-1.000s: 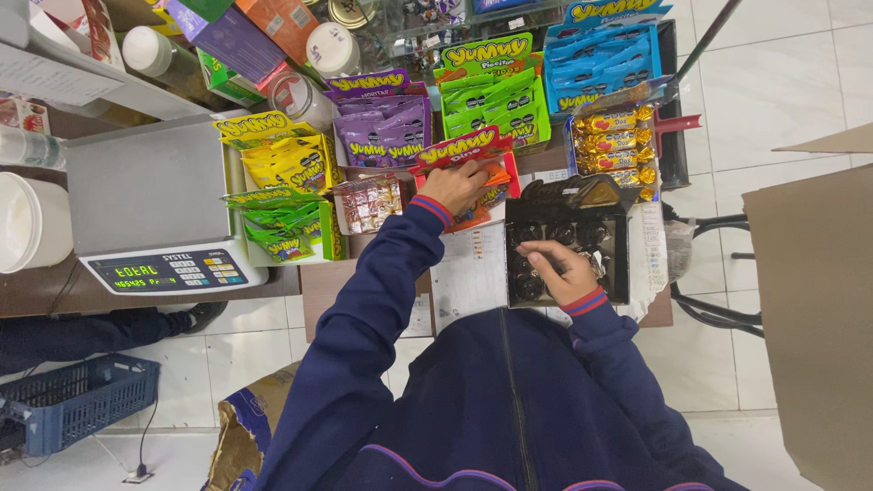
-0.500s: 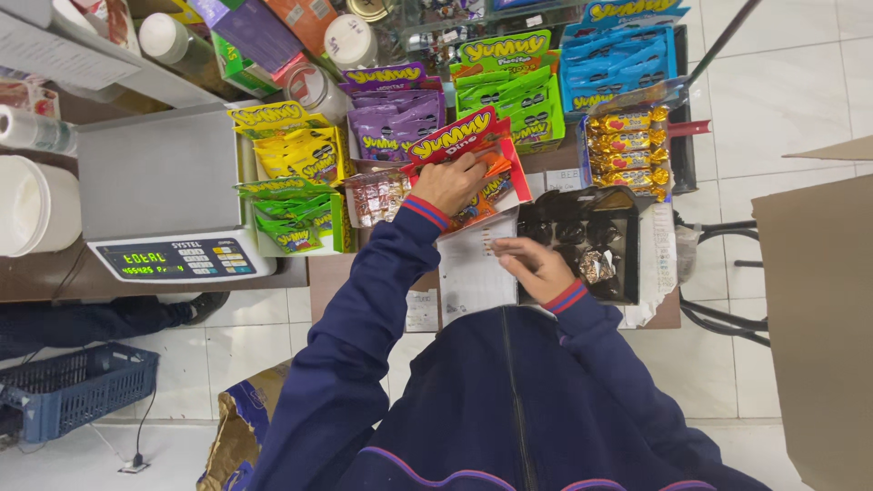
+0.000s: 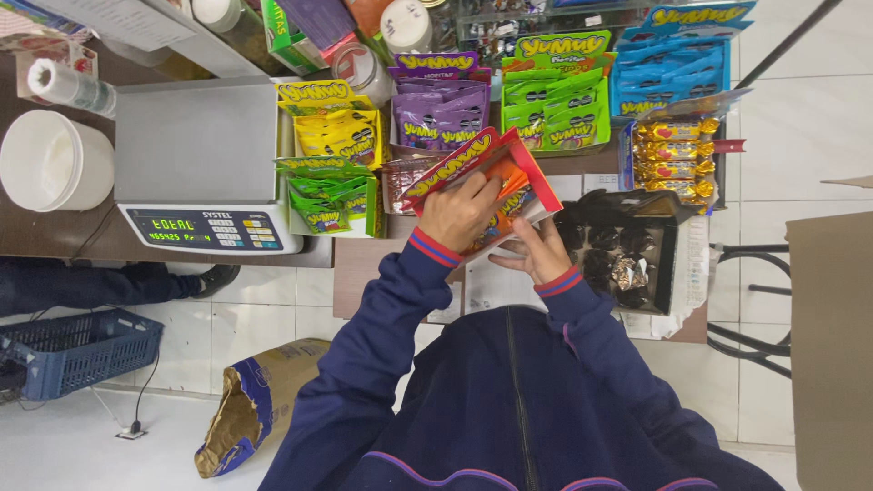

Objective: The person takes snack packets from various display boxes on a counter and places them into a larger cardboard box, before moving the larger box to the side.

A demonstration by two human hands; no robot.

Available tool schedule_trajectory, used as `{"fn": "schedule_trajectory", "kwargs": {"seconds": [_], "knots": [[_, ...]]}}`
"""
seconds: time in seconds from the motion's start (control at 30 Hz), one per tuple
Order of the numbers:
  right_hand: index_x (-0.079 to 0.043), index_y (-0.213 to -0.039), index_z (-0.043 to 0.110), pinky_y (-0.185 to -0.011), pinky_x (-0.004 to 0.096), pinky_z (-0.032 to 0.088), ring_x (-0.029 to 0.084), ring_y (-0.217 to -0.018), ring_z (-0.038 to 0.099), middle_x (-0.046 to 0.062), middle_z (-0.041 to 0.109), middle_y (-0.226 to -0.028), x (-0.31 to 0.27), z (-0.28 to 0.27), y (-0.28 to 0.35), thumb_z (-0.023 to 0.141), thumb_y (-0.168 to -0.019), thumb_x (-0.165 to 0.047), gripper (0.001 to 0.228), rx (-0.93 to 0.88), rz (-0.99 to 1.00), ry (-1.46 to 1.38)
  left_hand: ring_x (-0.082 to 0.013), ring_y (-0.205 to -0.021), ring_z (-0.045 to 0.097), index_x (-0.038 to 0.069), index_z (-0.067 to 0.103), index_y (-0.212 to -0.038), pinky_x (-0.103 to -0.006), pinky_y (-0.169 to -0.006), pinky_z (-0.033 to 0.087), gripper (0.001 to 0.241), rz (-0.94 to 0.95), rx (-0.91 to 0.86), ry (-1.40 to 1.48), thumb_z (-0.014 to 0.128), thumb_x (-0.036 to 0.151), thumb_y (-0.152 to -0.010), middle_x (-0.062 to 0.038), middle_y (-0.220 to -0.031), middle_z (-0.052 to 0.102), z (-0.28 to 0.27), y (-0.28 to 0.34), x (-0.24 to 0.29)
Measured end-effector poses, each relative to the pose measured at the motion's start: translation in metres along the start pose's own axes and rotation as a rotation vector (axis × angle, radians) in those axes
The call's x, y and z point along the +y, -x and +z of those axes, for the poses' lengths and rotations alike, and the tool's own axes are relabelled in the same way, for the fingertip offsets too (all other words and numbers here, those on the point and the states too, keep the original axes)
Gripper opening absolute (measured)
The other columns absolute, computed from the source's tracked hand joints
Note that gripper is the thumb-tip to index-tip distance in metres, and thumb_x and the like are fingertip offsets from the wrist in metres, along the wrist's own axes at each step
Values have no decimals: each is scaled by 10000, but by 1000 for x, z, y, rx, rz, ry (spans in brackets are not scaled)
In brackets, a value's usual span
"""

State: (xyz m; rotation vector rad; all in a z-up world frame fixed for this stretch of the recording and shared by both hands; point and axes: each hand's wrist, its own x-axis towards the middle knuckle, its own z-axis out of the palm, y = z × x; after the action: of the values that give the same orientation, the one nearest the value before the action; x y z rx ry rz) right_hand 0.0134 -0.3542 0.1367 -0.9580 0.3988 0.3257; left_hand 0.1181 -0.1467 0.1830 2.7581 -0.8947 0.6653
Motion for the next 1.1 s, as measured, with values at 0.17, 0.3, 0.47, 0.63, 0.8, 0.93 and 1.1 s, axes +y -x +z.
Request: {"fn": "schedule_trajectory", "kwargs": {"seconds": [0.17,0.3,0.47,0.63,0.8,0.93,1.1], "knots": [[-106,-2010,178,-1061,975,620,795,-1460,697,440,447,-1817,19,4,-2,877,-1185,-427,1128,-18,36,-16,-275,-780,895,323,862,-1366,-485,-675,760,241,-68,12,232,854,489,-1192,72,-1041,692,-43,4,-12],[-45,-1945,276,-1038,980,626,765,-1425,730,424,504,-1780,25,14,3,924,-1126,-442,1118,-42,3,3,-327,-767,881,263,899,-1320,-501,-646,743,246,-112,20,363,859,481,-1214,27,-1000,726,-72,5,-22],[-39,-1918,342,-1029,949,664,728,-1427,751,406,573,-1727,34,15,5,926,-1098,-435,1082,-72,-24,-31,-310,-760,861,214,920,-1198,-408,-637,705,241,-152,62,485,886,453,-1217,31,-910,728,-89,11,-36],[-5,-1860,366,-1042,935,676,666,-1438,769,364,622,-1708,39,20,10,900,-1107,-455,1026,-86,-17,-124,-259,-740,853,141,950,-1133,-321,-645,678,267,-181,80,707,929,395,-1212,0,-863,765,-95,22,-49],[-56,-1843,428,-947,879,743,613,-1356,826,320,694,-1668,99,-27,-24,905,-1131,-373,913,-82,-51,-151,-290,-706,821,121,960,-1145,-325,-653,674,206,-82,146,778,956,322,-1192,-30,-859,753,-135,18,-56],[-98,-1784,507,-835,800,802,559,-1232,897,262,782,-1535,105,-21,-22,932,-1125,-252,799,-69,-92,-170,-247,-618,750,126,959,-1062,-271,-632,634,182,-89,243,879,995,274,-1161,-7,-834,742,-137,26,-61],[-117,-1757,546,-852,690,846,480,-1198,915,202,793,-1495,93,3,-19,974,-1095,-174,790,6,-134,-139,-225,-617,735,106,939,-931,-326,-593,582,233,-196,265,1137,1032,202,-1121,-24,-764,747,-135,36,-75]]}}
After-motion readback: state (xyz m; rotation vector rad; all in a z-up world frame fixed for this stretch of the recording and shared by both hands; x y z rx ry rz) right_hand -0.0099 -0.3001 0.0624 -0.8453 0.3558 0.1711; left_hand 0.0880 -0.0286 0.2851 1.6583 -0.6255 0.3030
